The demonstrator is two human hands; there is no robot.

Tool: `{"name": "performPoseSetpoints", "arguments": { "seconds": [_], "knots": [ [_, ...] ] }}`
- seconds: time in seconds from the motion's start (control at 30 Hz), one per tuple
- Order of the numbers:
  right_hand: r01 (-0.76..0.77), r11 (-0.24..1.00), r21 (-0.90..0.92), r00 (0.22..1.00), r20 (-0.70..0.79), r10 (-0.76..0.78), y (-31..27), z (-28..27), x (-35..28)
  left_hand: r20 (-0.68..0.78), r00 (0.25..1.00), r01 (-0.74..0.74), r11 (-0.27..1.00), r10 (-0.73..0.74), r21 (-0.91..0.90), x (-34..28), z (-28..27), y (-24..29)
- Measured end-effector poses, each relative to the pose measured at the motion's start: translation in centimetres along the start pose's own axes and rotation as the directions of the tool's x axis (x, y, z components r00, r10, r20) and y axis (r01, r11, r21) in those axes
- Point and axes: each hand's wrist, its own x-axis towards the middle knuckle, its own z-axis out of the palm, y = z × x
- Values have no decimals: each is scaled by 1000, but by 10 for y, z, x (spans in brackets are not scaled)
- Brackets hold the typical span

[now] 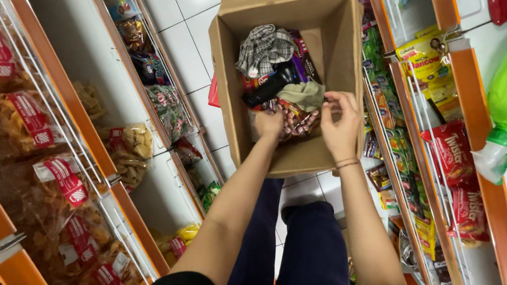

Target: The person takes various snack boxes and bags from a cardboard box, wipes each item with a cloth, scans the barcode using a handheld scanner, and places the items onto the store shelves.

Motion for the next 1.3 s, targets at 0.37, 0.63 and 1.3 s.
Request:
{"name": "performPoseSetpoints", "arguments": {
  "seconds": [0.37, 0.63, 1.3],
  "knots": [
    [-416, 903, 108, 909, 71, 411, -7, 19, -6, 343, 913, 202, 485, 221, -851, -139, -119, 98],
    [-371, 369, 852, 895, 221, 388, -138, -43, 1, 190, 724, -152, 422, 663, -894, -230, -205, 163],
    [83, 919, 386, 866, -484, 125, -273, -244, -88, 212, 176, -698, 274, 961, -662, -435, -273, 342]
  ]
}}
